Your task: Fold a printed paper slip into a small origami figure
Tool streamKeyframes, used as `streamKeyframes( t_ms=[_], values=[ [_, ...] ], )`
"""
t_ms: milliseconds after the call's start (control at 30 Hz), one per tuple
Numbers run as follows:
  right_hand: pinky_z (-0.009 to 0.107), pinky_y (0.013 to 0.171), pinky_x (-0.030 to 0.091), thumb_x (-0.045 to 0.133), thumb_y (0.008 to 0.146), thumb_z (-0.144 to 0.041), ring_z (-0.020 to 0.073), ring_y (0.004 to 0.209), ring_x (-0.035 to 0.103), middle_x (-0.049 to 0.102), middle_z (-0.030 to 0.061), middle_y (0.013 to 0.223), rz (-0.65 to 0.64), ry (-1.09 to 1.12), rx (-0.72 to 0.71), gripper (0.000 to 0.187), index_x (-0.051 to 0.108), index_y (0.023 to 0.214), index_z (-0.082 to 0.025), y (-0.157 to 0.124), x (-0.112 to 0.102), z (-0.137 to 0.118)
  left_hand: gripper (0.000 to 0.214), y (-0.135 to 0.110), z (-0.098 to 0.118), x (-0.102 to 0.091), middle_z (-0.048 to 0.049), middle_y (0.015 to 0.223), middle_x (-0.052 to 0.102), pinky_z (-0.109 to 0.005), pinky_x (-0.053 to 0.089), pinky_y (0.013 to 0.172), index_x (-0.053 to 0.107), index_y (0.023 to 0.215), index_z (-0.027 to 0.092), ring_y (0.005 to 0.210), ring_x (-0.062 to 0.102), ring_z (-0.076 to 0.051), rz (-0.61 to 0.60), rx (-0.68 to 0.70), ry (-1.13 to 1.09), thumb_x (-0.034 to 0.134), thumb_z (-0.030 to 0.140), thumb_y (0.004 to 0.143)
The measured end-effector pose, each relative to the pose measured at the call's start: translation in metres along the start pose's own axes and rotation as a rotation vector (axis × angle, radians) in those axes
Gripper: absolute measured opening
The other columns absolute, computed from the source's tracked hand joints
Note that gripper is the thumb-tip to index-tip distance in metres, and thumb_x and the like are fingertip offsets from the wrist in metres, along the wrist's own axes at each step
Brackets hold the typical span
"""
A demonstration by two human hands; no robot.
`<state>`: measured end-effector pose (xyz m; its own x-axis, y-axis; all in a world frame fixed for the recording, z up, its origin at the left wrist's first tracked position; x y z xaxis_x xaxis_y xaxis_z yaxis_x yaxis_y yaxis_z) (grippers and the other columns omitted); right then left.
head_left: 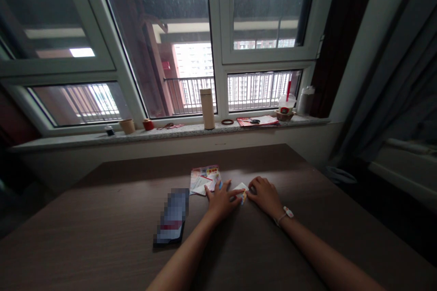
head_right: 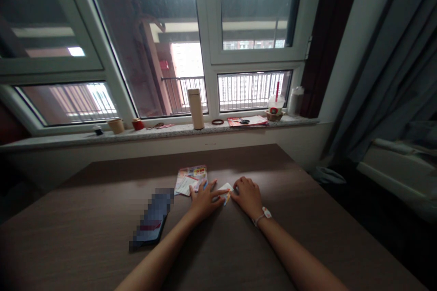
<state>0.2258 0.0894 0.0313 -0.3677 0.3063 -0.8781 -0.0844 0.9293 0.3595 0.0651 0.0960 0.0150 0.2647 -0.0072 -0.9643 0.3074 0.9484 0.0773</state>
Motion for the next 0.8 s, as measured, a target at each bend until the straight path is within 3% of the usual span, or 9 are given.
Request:
streamKeyframes(
  t_ms=[800],
  values=[
    [0.035,0.082,0.034,0.046,0.090,-0.033,0.0217,0.101,0.049,0.060,0.0036,0.106,0.016,-0.036,0.001,0.017,0.062,0.095,-0.028,0.0065,0.0096,0.0069,0.037,-0.0017,0.0022,-0.0023,0.0060,0.151,0.034,-0.077,-0.005,0.099,0.050,0.122,0.060,0.140,0.018,-0.038,-0.028,-0.018,0.026,0.047,0.061,0.085]
  ],
)
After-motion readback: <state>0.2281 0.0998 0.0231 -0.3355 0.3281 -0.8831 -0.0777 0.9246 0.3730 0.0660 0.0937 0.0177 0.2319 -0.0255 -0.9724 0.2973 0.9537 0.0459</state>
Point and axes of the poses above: each hand's wrist, its own y-axis towards the middle knuckle, its own x-axis out of the palm, z = x × y, the point moved 7 cm from there along y, towards the middle knuckle
